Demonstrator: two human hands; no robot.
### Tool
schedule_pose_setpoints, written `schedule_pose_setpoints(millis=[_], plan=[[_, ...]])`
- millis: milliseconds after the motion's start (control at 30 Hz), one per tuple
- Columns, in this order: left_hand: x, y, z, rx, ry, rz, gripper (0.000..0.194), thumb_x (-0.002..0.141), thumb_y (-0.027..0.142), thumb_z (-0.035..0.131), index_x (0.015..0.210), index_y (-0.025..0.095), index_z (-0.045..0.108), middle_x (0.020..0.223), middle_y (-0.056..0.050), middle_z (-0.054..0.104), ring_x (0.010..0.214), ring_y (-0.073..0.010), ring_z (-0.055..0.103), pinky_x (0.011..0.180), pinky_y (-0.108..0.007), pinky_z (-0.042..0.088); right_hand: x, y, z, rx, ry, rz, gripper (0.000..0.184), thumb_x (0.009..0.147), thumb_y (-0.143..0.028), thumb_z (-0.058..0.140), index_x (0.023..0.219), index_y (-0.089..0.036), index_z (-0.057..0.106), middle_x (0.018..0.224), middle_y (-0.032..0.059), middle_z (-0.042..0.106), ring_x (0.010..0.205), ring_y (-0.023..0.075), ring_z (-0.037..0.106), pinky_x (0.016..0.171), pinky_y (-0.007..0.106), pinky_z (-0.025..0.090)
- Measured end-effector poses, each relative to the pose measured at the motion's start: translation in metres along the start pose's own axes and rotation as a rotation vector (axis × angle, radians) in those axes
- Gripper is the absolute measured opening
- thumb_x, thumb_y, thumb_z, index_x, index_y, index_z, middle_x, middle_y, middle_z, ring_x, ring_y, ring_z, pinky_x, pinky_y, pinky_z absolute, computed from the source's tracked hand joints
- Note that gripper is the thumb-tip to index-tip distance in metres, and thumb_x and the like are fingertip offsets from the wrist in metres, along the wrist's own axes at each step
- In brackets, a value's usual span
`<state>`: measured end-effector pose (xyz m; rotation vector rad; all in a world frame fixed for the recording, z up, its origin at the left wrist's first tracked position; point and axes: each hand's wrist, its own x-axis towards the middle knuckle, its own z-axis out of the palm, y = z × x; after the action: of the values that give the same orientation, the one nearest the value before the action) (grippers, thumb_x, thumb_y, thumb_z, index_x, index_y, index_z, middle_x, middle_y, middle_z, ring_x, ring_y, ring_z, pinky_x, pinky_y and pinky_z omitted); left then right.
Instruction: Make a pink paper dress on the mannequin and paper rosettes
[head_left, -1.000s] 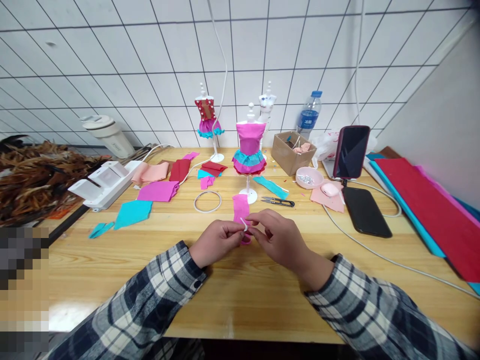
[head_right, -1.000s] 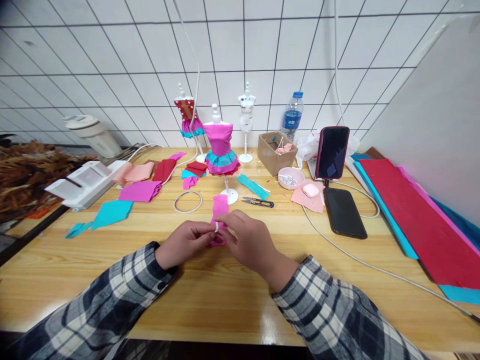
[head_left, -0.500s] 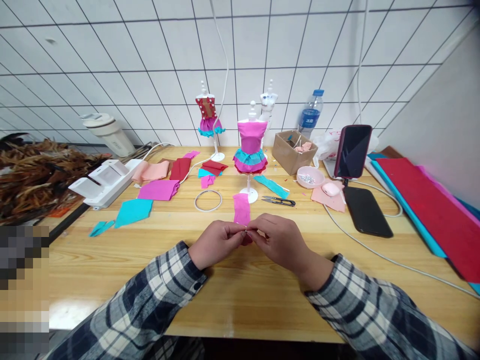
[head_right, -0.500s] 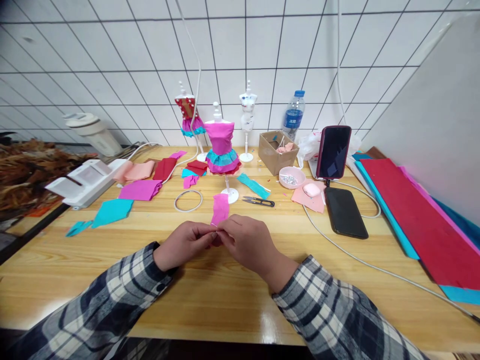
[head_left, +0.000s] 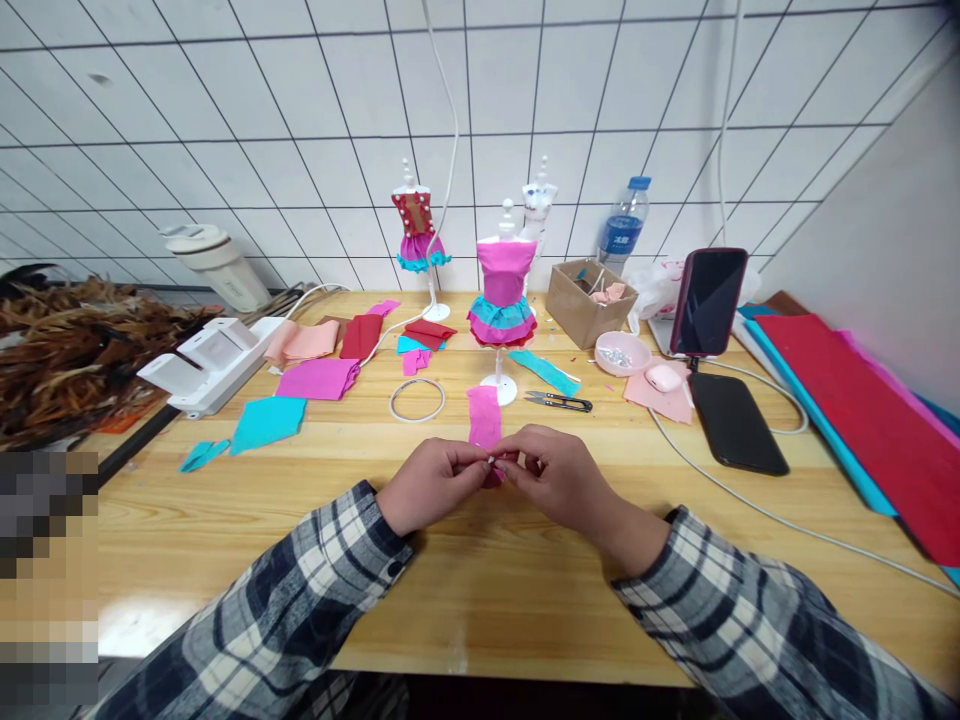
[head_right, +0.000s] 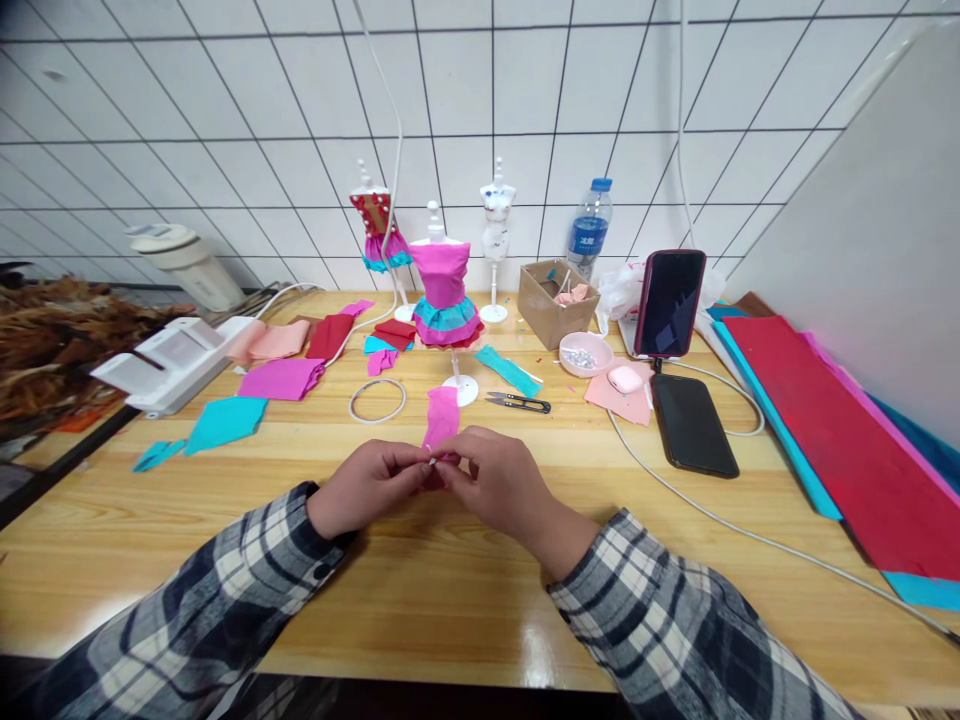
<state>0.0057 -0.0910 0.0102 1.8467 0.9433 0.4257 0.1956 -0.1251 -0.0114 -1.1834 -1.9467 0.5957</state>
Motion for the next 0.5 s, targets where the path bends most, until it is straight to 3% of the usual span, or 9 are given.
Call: schedule_pose_setpoints(millis=[300,500], plan=[[-0.0007,-0.0024,0.0009,0.054,-0.008,-0.006,0.028,0.084,0.025,0.049,0.082,0.013,0.075,0.073,-0.004,0.073,0.068,-0.0151,0.065,0.066,-0.022,0.05,-0.0012,-0.002,-0.0006,-0.096,-0.033,-0.094,0.008,0.085,-0.017,0.059,0.09,-0.021,0.065,0.083,0.0,0.066,0.064,0.0097,0.053,0.06,0.022,0.039],[-0.0013,-0.0024,0.0015,0.043,-0.009,-0.029,0.031,0.085,0.032,0.052,0.071,0.012,0.071,0.068,-0.006,0.071,0.064,-0.0152,0.063,0.063,-0.022,0.049,0.0017,-0.0032,0.0026,-0.009,-0.025,0.055,0.005,0.074,-0.015,0.063,0.076,-0.018,0.059,0.069,-0.0025,0.058,0.058,0.009,0.048,0.053,0.021,0.035]])
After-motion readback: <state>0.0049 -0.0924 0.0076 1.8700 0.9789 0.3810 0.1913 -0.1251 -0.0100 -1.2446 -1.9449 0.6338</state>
